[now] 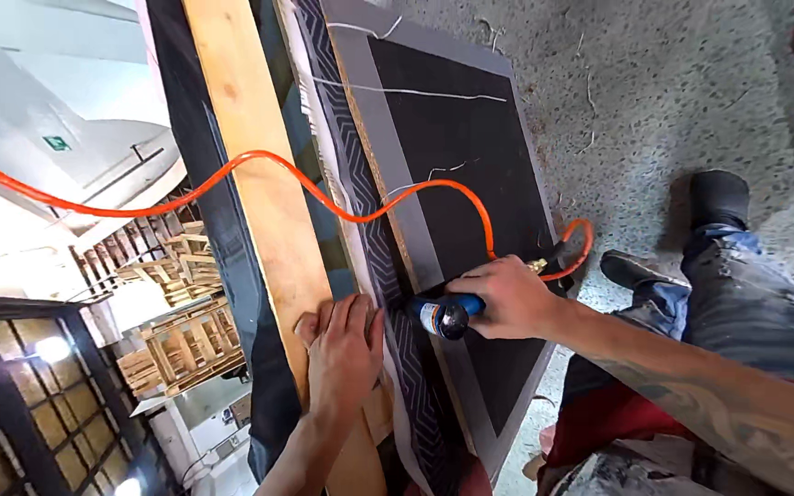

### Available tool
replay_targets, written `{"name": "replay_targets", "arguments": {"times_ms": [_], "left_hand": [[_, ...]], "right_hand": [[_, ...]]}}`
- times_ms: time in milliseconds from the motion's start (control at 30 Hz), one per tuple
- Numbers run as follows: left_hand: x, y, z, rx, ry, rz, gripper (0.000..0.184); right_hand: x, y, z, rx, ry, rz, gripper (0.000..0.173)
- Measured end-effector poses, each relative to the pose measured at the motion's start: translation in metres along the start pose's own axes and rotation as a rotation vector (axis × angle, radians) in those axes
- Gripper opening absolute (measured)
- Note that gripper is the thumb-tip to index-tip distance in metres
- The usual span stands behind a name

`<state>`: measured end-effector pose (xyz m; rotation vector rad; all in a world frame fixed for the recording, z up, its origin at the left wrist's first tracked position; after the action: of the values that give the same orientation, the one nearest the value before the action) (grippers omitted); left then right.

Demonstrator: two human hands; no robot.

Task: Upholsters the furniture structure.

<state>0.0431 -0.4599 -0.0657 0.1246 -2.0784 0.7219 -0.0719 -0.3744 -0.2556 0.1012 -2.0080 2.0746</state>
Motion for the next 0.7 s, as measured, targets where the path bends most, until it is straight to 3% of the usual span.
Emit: {"name": "replay_targets", "arguments": {"times_ms": [167,300,433,700], "left_hand": [[0.0,-0.023,0.088,0.034,-0.181,0.119,0.047],[-0.002,-0.019,0.11,0.001,-0.372,0.227,0.044],[-0.005,-0.023,0.102,-0.12,-0.355,0.192,0.034],[0.002,-0.036,0.097,-0.179,-0.251,0.203,0.032]], "right_hand": [[0.044,0.033,0.041,-0.149,-0.026,-0.108,0.028],[0.064,0.04,0.061,-0.218,-0.072,-0.09,0.028],[0.064,0.039,0.068,-0.234,-0.153,-0.057,0.029],[0.02,0.013,0.078,-0.017,-0.188,0.109,0.025]]}}
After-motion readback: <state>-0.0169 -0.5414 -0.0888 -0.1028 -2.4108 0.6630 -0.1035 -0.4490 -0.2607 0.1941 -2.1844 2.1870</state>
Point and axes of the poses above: each hand's wrist, its own z-axis towards the middle knuckle, its own x-axis out of the back of the hand, y = z × x, the point moved 6 cm from there along z, towards the middle knuckle, and after that the axes turned 12 degrees about -x, right-handed, at the moved point
